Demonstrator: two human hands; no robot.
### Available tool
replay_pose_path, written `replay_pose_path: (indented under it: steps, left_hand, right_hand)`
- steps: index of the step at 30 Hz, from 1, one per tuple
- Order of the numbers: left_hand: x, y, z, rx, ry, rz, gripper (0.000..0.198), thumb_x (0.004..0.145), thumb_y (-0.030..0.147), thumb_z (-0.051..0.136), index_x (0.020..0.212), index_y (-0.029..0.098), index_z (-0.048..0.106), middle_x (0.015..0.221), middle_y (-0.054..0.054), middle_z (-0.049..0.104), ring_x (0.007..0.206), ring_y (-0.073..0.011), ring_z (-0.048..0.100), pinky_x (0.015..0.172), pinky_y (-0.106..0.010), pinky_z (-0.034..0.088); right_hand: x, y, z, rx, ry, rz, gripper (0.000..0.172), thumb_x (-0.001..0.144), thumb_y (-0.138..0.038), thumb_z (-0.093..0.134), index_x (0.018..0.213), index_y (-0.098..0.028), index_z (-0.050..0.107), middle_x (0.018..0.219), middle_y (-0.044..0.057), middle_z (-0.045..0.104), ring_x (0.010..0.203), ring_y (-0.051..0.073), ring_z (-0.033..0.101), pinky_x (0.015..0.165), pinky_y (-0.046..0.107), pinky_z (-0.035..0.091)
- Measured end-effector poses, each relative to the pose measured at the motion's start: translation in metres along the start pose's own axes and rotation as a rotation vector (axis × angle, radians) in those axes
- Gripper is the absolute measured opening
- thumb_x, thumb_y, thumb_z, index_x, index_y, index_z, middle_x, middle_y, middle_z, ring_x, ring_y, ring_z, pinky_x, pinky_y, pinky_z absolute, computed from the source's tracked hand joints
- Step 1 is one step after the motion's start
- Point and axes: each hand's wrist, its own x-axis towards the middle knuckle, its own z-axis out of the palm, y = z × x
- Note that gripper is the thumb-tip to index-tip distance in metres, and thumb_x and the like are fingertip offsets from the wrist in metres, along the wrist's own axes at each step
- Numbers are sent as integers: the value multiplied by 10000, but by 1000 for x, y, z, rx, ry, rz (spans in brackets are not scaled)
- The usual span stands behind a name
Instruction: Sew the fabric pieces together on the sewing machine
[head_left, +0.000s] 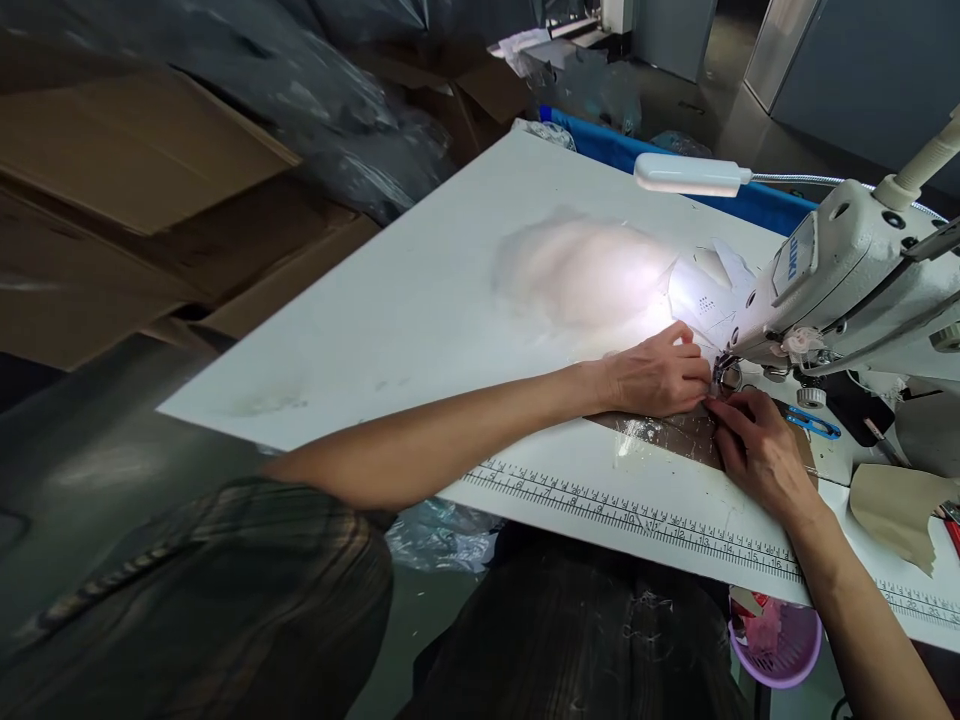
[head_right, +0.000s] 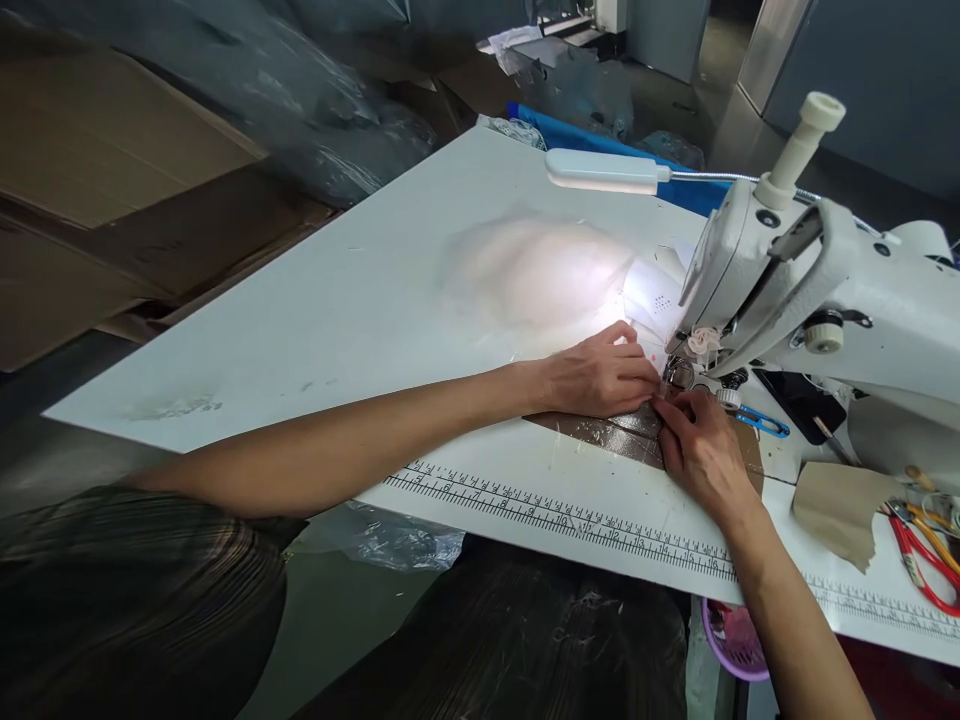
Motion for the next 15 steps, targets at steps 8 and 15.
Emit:
replay_pose_path:
  steps: [8,15]
  left_hand:
    - [-7,-4,-8,-73,5,164,275,956,234,431,881,214,695,1079,-38,741,886,-175,648,867,-386,401]
    - [-6,-3,-9,-188,-40,170,210,900,223,502,835,238,701,990,-34,743,881,-181,637,841,-373,418]
  right_hand:
    - [-1,0,0,6,-16,17,315,921,-179,476,1161,-201,679,991,104,575,910,210,573,759,351,574]
    - [1,0,-2,9,-29,11,323,927,-181,468,1177,-196,672,982,101,580,893,205,581,777,360,582]
